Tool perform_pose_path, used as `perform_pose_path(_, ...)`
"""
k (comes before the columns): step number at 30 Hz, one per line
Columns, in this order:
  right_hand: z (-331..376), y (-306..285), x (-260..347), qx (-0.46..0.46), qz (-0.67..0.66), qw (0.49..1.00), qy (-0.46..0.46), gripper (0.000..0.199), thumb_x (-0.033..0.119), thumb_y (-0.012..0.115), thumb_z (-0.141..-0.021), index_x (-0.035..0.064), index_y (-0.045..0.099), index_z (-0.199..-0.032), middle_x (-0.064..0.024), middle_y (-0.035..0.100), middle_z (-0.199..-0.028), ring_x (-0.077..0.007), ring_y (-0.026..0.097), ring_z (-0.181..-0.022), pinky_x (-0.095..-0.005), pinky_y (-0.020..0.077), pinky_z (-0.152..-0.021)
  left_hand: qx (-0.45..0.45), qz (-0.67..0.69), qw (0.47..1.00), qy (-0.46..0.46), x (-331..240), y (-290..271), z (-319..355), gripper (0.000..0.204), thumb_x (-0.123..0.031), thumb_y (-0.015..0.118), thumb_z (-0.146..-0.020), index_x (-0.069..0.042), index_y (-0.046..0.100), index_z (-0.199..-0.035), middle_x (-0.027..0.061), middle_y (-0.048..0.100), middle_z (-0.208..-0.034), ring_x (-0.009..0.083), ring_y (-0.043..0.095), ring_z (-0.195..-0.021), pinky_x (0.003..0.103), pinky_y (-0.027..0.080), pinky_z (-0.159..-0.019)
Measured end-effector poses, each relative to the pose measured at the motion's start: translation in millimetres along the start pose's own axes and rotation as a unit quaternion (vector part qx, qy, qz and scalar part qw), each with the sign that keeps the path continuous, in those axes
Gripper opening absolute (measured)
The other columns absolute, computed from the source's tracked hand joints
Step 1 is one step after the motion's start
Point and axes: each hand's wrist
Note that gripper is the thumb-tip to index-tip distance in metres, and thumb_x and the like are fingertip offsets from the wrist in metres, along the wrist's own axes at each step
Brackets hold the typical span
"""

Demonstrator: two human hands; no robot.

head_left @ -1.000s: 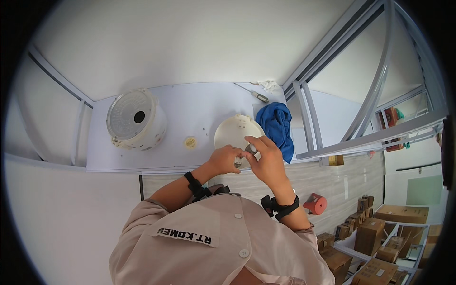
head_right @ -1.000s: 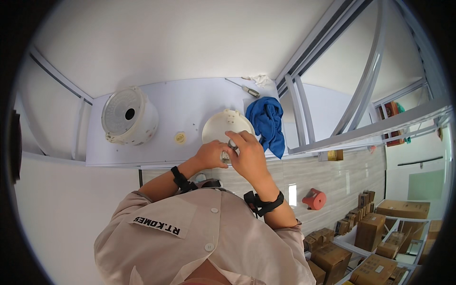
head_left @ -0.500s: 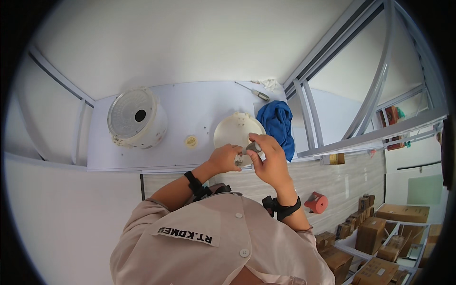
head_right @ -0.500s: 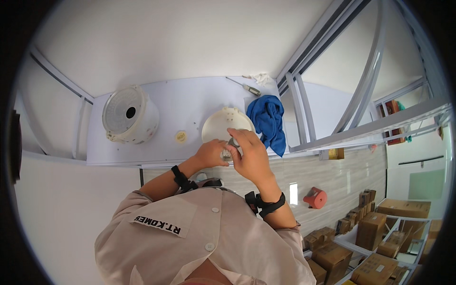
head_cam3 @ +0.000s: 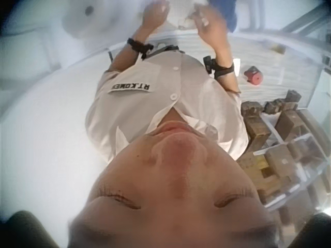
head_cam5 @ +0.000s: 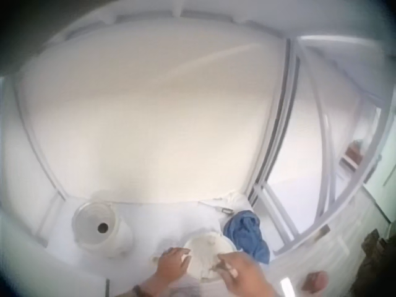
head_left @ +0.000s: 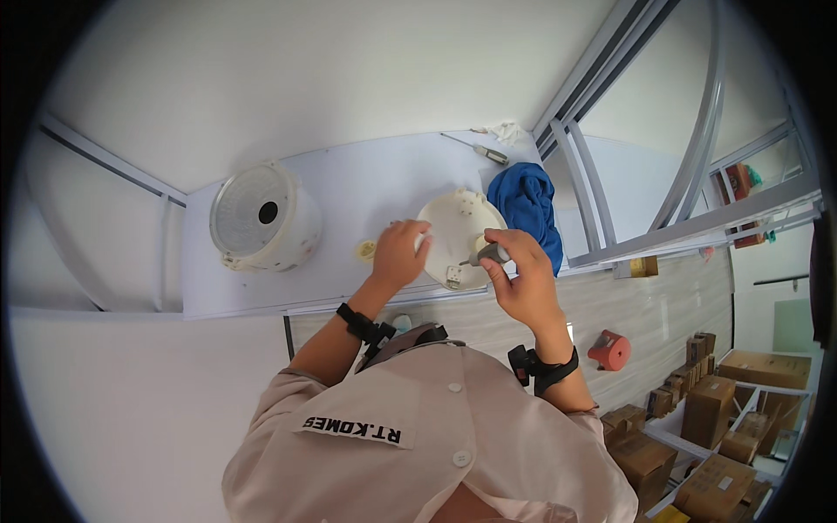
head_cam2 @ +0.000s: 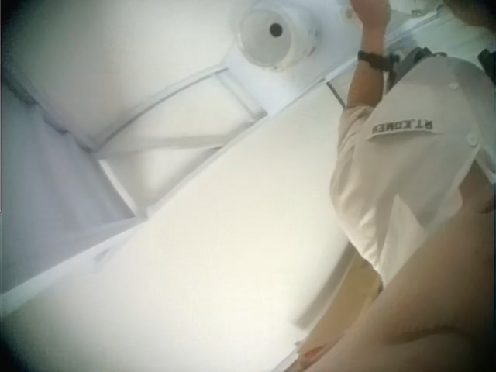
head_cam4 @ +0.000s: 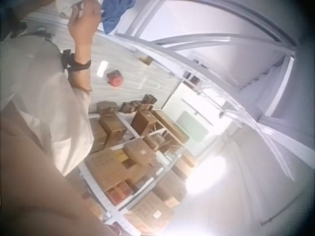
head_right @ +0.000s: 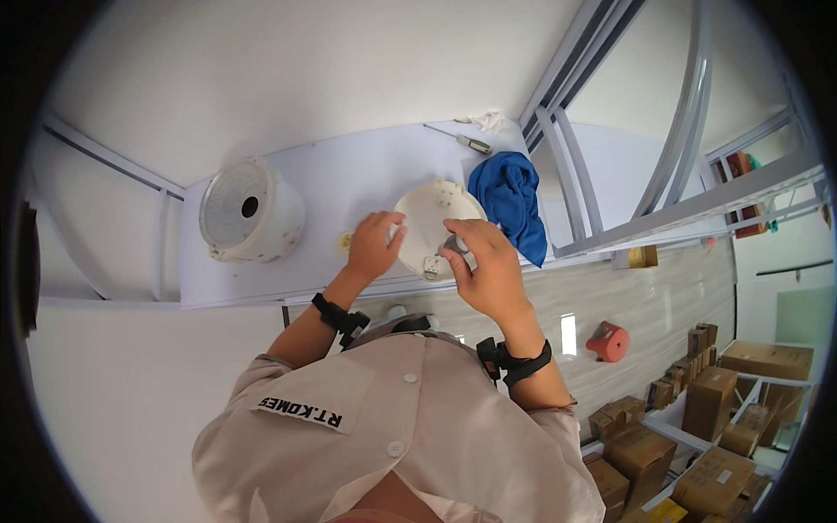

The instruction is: The person uses a screwdriver to fasten screws into a white plastic appliance component, then attaches a circular plastic part to the main body. The person handles the component and screwdriver throughout the process.

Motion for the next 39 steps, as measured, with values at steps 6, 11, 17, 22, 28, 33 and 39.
perform_pose_path(6,2.7,-3.6,-4.1,-0.02,0.009,1.0,-0.003,0.046,0.001,0.088,-0.088,0.0062,0.075,-0.132,-0.0172,0.077,-0.117,-0.0394,0.073,-0.107,-0.0444,0.0599,-0.093,0.01,-0.191,0.978,-0.084,33.0,-11.0,-3.5,0.021,-0.018,0.079,-0.095,-0.012,0.078,-0.116,0.0056,0.076,-0.108,0.031,0.07,-0.102,0.046,0.05,-0.088)
perform_pose_path(11,3.9,-6.6,-3.9,-0.023,0.004,1.0,0.012,0.045,0.001,0.088,-0.088,0.0065,0.075,-0.131,-0.0171,0.077,-0.117,-0.0396,0.073,-0.107,-0.0444,0.0598,-0.093,0.087,-0.276,0.948,-0.134,45.5,-0.3,3.3,0.02,-0.022,0.081,-0.095,-0.016,0.08,-0.113,0.0038,0.076,-0.105,0.0296,0.07,-0.105,0.049,0.047,-0.091)
perform_pose_path(17,3.9,-11.3,-4.9,-0.025,0.004,1.0,0.012,0.045,0.001,0.088,-0.088,0.0063,0.075,-0.13,-0.0169,0.077,-0.118,-0.0393,0.073,-0.107,-0.044,0.0596,-0.092,0.106,-0.307,0.937,-0.127,59.0,7.1,5.8,0.01,-0.02,0.077,-0.098,-0.016,0.08,-0.107,0.0041,0.076,-0.101,0.0298,0.07,-0.101,0.048,0.045,-0.089)
perform_pose_path(22,3.5,-14.2,-9.4,-0.044,-0.002,0.999,0.006,0.044,0.002,0.088,-0.088,0.0036,0.074,-0.13,-0.0171,0.077,-0.118,-0.0391,0.073,-0.107,-0.0431,0.0592,-0.093,0.039,-0.24,0.961,-0.135,44.5,1.9,-6.6,0.009,-0.02,0.074,-0.102,-0.014,0.078,-0.105,0.0053,0.078,-0.099,0.0299,0.071,-0.092,0.046,0.047,-0.087)
perform_pose_path(28,3.3,-11.5,-12.5,-0.142,-0.072,0.986,0.038,0.04,0.005,0.083,-0.096,0.0008,0.069,-0.133,-0.0164,0.076,-0.121,-0.0329,0.074,-0.109,-0.0405,0.0578,-0.098,0.002,0.252,0.944,-0.215,3.8,-6.6,-29.7,0.014,-0.015,0.071,-0.108,-0.005,0.076,-0.117,0.0067,0.082,-0.103,0.0182,0.074,-0.091,0.035,0.057,-0.083)
perform_pose_path(33,9.3,-13.1,-13.9,-0.258,-0.191,0.947,-0.022,0.045,0.005,0.072,-0.107,-0.0014,0.053,-0.147,-0.021,0.069,-0.132,-0.0278,0.069,-0.12,-0.0419,0.0573,-0.105,0.073,0.543,0.784,-0.293,-13.8,-15.7,-31.2,0.016,-0.011,0.069,-0.112,-0.002,0.073,-0.124,0.0078,0.08,-0.112,0.014,0.071,-0.093,0.032,0.058,-0.087)
perform_pose_path(39,10.9,-19.5,-12.0,-0.259,-0.199,0.945,0.007,0.046,0.009,0.072,-0.108,-0.0028,0.052,-0.147,-0.0195,0.069,-0.13,-0.0256,0.069,-0.117,-0.0403,0.0572,-0.104,0.108,0.725,0.618,-0.283,-24.3,-15.0,-24.9,0.02,-0.007,0.066,-0.113,-0.005,0.074,-0.131,0.0092,0.077,-0.116,0.0172,0.072,-0.098,0.035,0.06,-0.094)
Point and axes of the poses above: each hand's wrist, its own z-axis away from the middle knuckle, its own y-axis out of the palm, x = y × z
